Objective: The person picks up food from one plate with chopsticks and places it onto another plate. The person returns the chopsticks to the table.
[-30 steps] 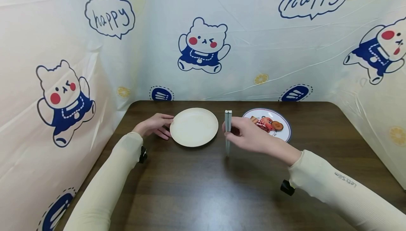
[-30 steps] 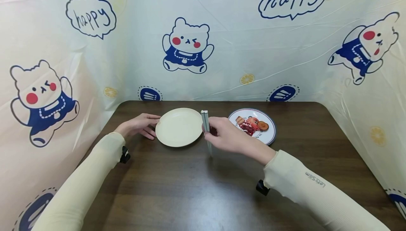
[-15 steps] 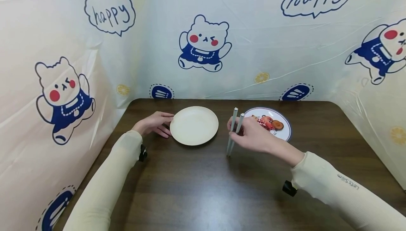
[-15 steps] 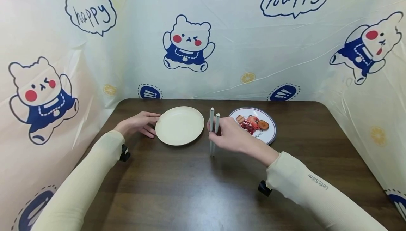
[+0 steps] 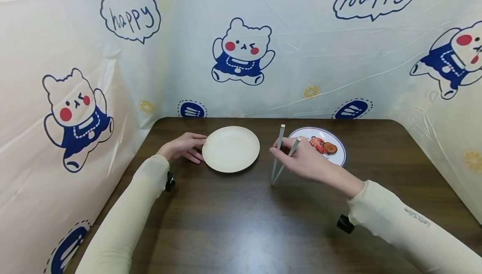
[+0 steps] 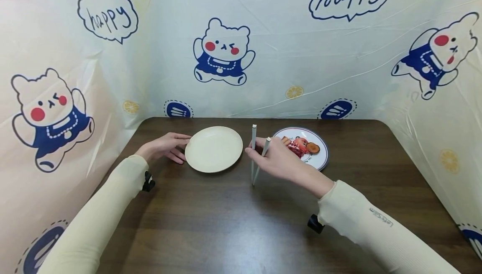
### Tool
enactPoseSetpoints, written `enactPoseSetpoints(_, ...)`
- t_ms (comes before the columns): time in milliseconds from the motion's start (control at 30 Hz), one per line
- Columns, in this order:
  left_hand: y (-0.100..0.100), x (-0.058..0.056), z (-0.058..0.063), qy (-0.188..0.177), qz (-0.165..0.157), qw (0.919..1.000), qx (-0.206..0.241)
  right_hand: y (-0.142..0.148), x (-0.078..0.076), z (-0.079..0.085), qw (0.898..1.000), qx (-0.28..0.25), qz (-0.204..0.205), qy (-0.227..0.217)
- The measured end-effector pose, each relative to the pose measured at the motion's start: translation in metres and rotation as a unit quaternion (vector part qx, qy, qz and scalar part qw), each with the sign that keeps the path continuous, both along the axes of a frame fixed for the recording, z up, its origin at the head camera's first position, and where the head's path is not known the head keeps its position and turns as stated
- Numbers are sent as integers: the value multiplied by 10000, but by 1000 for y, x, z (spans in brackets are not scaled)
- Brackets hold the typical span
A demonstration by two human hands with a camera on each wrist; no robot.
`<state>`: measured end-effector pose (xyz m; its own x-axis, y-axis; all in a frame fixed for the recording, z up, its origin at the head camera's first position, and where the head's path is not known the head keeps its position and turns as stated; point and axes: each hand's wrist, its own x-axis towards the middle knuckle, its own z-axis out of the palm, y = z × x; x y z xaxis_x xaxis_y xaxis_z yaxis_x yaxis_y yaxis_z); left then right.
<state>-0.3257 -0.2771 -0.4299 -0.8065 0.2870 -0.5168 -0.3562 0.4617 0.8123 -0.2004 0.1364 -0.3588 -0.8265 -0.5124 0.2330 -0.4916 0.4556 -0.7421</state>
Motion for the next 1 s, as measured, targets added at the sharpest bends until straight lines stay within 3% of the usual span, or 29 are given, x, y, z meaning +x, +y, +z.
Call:
enactPoseSetpoints(133,0,1,0,3,-48,10000,-19,2,0,1,10000,3,-11,35)
enactPoseSetpoints(400,0,0,0,17,-38,10000,3,-1,-5,-17,9956,71,187,918)
enactPoseSetpoints(500,0,1,0,20,-51,10000,-13,-1,-6,-23,9949,7,129,999)
enactPoseSetpoints(600,0,1,-1,33,-35,10000,-28,-1,-6,-27,9959,-121,-25,899)
enactPoseSetpoints(833,1,1,-2,28,-21,10000,-18,2,-2,-28,9981,-510,-322,87)
enactPoseSetpoints(1000,2,1,1,10,-23,10000,-14,5,0,-25,9980,-459,-407,-133)
